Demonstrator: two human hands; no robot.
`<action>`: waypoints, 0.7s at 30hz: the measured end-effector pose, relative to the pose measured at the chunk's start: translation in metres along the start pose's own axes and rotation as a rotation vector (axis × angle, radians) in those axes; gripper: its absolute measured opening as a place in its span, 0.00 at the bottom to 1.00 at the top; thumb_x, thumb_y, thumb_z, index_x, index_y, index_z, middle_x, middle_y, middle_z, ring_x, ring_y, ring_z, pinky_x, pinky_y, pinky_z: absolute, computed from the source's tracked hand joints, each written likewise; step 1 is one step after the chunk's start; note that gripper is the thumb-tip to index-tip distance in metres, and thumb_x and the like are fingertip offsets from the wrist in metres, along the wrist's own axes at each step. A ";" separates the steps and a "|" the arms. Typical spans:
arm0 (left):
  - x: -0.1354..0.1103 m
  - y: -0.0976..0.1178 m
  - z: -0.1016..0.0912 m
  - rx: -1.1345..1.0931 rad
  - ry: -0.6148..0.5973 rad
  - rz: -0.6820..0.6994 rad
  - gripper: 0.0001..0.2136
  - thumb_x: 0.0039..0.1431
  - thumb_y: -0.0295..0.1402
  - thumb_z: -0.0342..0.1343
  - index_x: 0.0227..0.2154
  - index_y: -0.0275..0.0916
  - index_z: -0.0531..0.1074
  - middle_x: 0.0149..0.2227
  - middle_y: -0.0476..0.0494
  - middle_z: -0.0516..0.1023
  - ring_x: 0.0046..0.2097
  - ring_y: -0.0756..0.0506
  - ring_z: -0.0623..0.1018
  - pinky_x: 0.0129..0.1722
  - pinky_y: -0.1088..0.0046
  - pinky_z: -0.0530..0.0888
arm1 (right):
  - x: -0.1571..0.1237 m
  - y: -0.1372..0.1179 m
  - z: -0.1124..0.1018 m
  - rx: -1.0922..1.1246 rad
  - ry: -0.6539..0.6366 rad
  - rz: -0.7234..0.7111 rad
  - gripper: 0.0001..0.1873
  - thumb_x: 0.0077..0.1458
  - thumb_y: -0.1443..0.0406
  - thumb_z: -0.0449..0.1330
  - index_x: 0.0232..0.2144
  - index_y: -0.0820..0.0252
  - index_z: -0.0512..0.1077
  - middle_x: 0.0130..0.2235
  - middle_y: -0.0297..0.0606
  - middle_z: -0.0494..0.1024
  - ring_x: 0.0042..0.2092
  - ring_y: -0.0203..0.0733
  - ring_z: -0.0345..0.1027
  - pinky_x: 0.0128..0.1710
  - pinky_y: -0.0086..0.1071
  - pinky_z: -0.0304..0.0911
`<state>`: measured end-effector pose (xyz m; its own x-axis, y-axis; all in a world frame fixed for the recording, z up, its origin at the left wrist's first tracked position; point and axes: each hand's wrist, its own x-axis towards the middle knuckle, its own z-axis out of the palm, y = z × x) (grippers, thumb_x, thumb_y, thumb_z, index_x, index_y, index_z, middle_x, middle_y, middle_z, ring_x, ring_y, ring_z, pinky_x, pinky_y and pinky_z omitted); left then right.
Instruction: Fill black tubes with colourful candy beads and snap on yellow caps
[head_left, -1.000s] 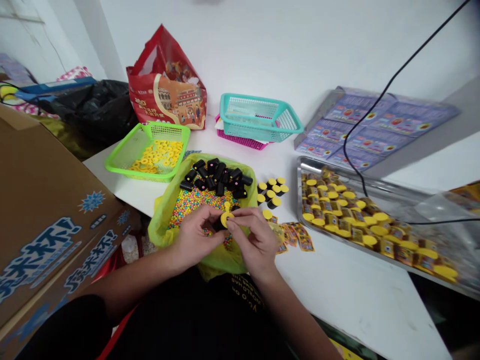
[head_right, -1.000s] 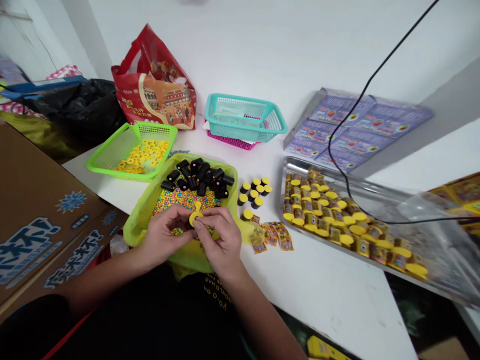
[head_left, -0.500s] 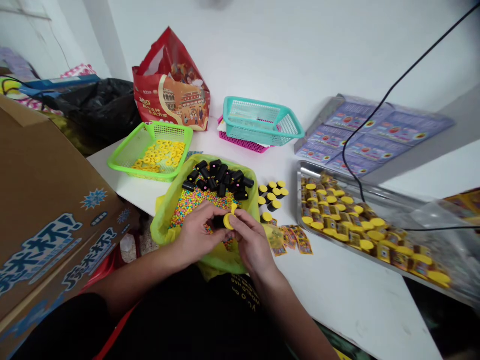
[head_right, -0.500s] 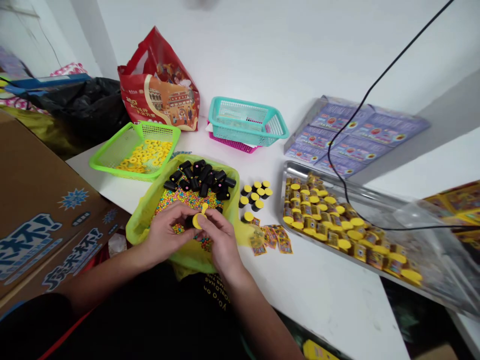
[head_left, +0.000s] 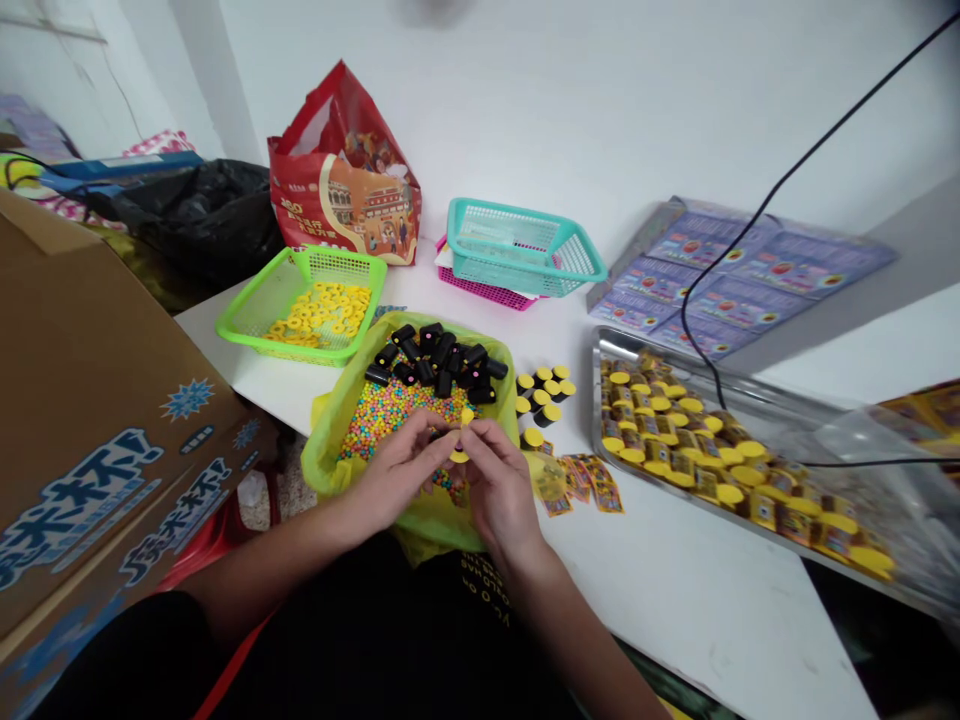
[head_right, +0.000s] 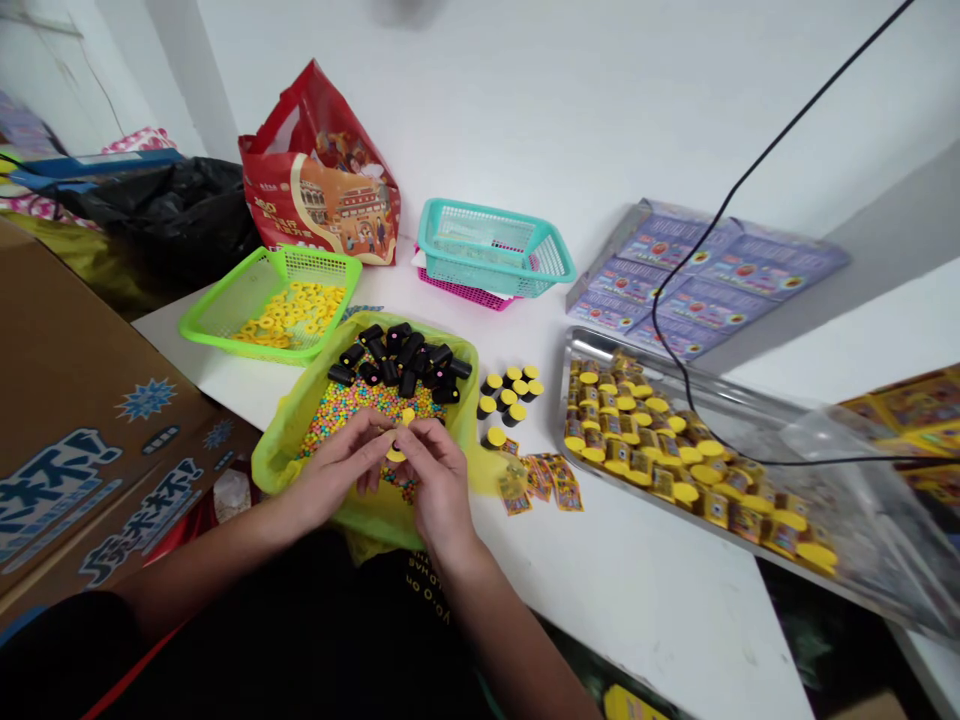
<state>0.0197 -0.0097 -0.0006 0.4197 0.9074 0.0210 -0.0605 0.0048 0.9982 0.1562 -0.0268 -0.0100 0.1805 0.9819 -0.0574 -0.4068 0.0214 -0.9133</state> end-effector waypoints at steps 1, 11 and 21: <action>0.000 -0.001 0.002 -0.010 -0.001 -0.011 0.16 0.65 0.50 0.53 0.42 0.42 0.69 0.26 0.54 0.66 0.24 0.51 0.67 0.23 0.74 0.64 | 0.000 0.001 0.000 0.007 -0.001 0.008 0.15 0.45 0.54 0.72 0.27 0.55 0.74 0.27 0.29 0.70 0.26 0.34 0.61 0.22 0.28 0.57; -0.003 -0.010 0.016 0.106 0.124 0.136 0.12 0.69 0.41 0.49 0.30 0.41 0.63 0.26 0.55 0.62 0.28 0.51 0.64 0.28 0.74 0.64 | 0.000 0.003 0.005 0.079 0.091 0.052 0.16 0.37 0.58 0.75 0.20 0.58 0.72 0.22 0.29 0.69 0.24 0.32 0.58 0.21 0.27 0.53; -0.001 -0.006 0.014 -0.081 0.142 0.040 0.13 0.65 0.47 0.53 0.36 0.41 0.67 0.24 0.55 0.65 0.23 0.52 0.65 0.22 0.75 0.64 | 0.000 0.003 0.002 -0.026 -0.016 -0.003 0.16 0.47 0.53 0.72 0.29 0.55 0.73 0.25 0.28 0.71 0.23 0.34 0.62 0.21 0.30 0.58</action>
<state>0.0322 -0.0166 -0.0054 0.2837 0.9578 0.0472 -0.1504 -0.0041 0.9886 0.1528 -0.0259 -0.0119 0.1670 0.9848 -0.0486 -0.3830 0.0194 -0.9235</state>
